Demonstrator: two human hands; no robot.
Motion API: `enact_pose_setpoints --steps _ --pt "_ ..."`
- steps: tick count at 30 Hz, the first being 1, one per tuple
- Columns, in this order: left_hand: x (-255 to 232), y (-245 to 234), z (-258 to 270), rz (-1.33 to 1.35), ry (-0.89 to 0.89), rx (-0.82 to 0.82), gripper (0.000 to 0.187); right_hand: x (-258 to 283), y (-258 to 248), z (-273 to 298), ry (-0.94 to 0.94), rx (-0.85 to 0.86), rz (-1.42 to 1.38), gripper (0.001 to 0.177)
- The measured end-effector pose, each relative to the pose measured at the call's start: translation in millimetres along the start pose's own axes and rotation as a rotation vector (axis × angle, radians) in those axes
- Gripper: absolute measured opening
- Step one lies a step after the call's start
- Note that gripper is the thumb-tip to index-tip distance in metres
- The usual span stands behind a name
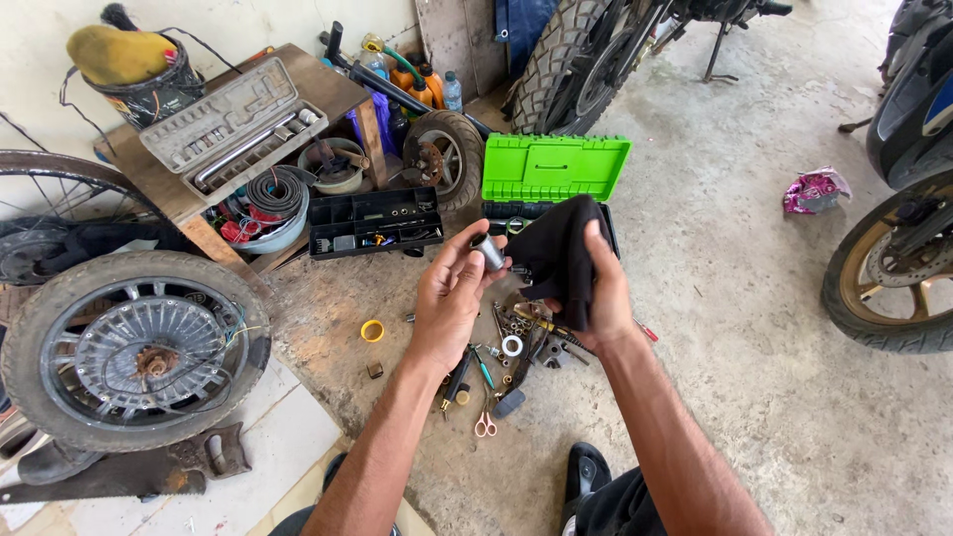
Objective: The person handles various motorcycle parts and tools spread on a floor, picking up and cleaning a metallic component with a black cloth. They use pliers to manipulate small parts and sort items within two toolboxes.
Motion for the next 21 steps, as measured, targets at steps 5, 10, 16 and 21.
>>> enact_pose_setpoints --steps 5,10,16,21 --pt "6.1 3.2 0.9 -0.090 0.024 -0.051 0.046 -8.8 16.7 11.9 -0.445 -0.039 0.693 0.038" --pt "14.0 0.6 -1.7 -0.131 0.118 -0.126 0.044 -16.3 36.8 22.4 -0.648 0.071 0.995 0.034" --pt "34.1 12.3 5.7 -0.097 0.134 -0.175 0.033 -34.8 42.7 21.9 -0.691 0.004 0.986 0.032" --pt "27.6 22.3 8.5 -0.504 0.236 -0.002 0.029 -26.8 30.7 14.1 -0.668 -0.009 0.956 0.030"
Point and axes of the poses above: each hand's wrist, its own z-axis away from the middle knuckle, its own y-axis out of the palm, x = y × z, the point moved 1 cm from there along -z, towards the middle knuckle, and after that the axes turned 11 degrees about x, right-handed, at the moved point
